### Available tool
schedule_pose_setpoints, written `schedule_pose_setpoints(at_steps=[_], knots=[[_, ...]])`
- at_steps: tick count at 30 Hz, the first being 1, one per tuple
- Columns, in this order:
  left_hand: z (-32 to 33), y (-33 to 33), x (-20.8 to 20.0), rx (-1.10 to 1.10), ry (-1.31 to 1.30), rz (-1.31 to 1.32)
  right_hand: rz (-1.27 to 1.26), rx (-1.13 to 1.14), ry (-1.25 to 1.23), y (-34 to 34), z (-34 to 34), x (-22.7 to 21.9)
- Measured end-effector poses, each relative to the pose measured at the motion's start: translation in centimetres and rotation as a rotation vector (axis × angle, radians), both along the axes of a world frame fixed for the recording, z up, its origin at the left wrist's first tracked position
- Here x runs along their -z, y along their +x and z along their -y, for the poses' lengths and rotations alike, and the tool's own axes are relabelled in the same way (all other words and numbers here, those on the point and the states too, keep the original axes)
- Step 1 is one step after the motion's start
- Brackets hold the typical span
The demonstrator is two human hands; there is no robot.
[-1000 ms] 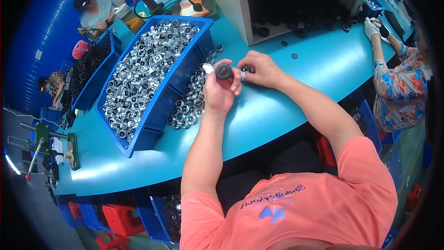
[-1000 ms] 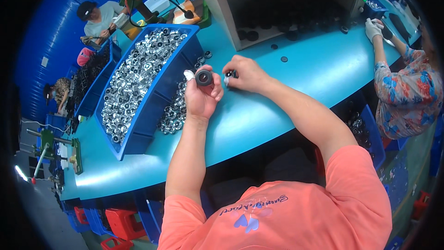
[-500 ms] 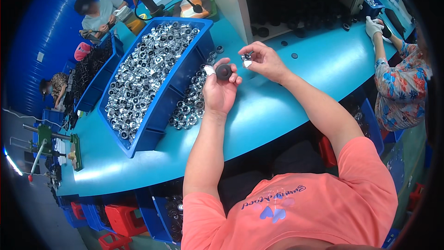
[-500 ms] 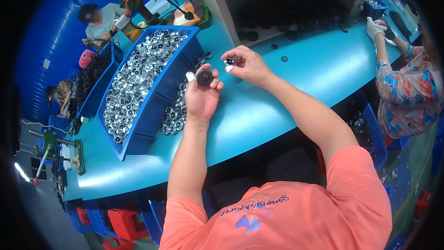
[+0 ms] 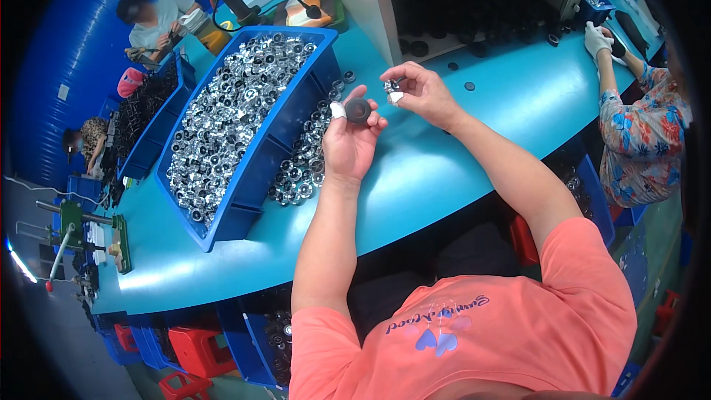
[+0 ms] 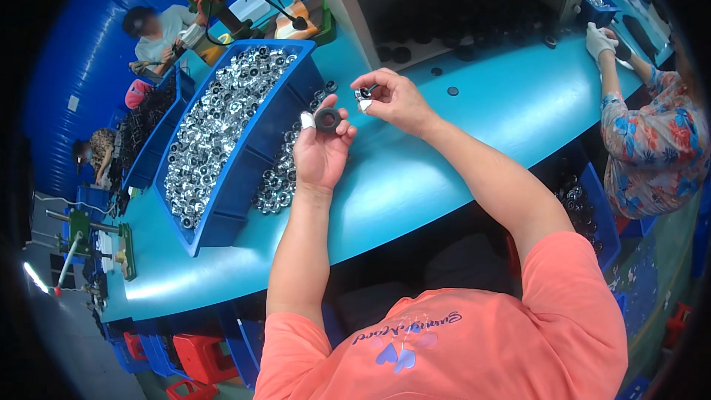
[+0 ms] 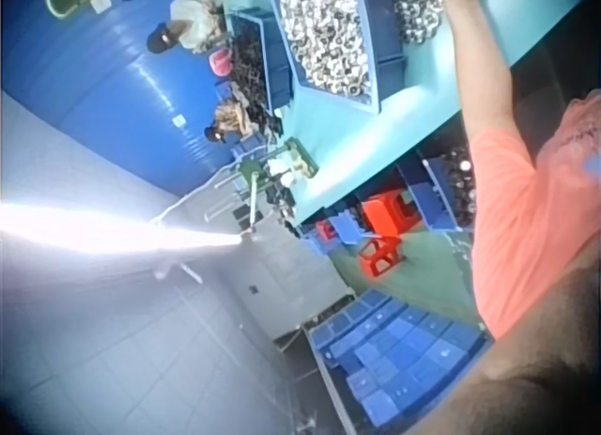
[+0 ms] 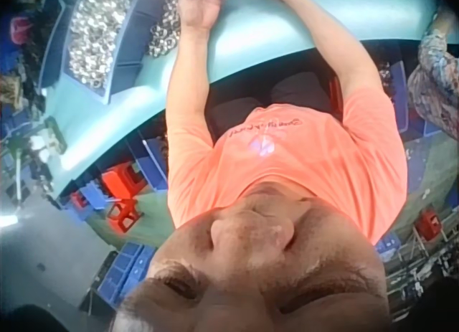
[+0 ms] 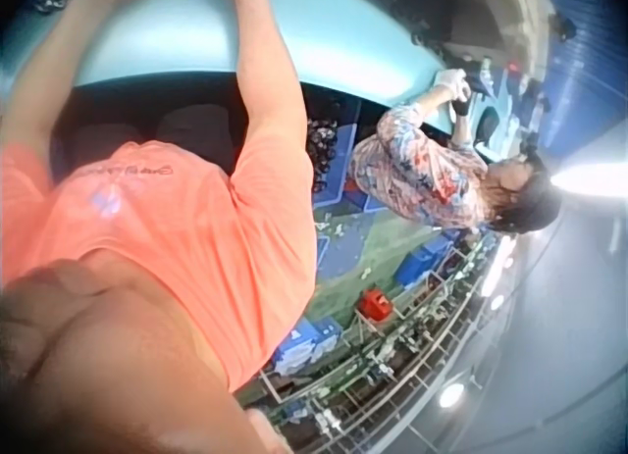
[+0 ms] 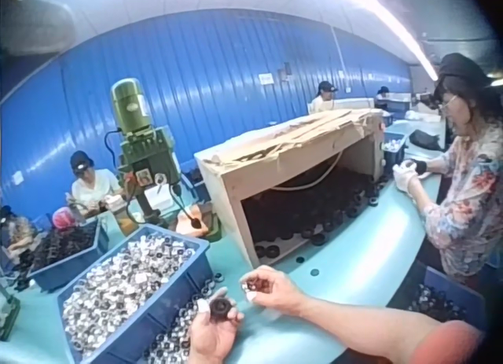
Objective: Assembling small metal components into black plastic circular parts on a factory production line.
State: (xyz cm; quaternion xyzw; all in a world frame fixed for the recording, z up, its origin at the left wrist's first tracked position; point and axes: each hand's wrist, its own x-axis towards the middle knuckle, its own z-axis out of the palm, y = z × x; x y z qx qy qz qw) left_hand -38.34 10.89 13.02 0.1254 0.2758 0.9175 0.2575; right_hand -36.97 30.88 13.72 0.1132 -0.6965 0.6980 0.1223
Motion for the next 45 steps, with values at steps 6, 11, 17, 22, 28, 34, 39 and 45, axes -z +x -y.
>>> schedule_pose_setpoints(at_steps=[6,11,17,22,28,34,39,45], knots=[[0.1,-0.3,0.7,-0.017,0.014,0.009,0.050,-0.058,-0.071,0.4,0.3,-0.6],[0.1,-0.2,0.7,-0.050,-0.032,0.025,0.116,-0.101,-0.065,0.6,0.1,-0.8],[0.3,-0.5,1.1,-0.016,-0.029,-0.003,0.128,-0.137,-0.112,0.7,0.0,-0.8],[0.2,-0.3,0.8,-0.033,-0.047,-0.001,0.090,-0.196,-0.155,0.4,0.0,-0.5],[0.0,-0.2,0.6,-0.043,-0.049,-0.004,0.044,-0.191,-0.173,0.4,0.2,-0.4],[0.0,-0.1,0.6,-0.058,-0.083,-0.036,0.015,-0.181,-0.120,0.5,0.2,-0.6],[-0.9,1.0,-0.6,-0.317,-0.515,-0.346,0.059,-0.171,-0.152,0.5,0.1,-0.8],[-1.6,2.0,-1.4,-0.702,-1.000,-0.796,0.114,-0.200,-0.149,0.0,-0.3,0.1]])
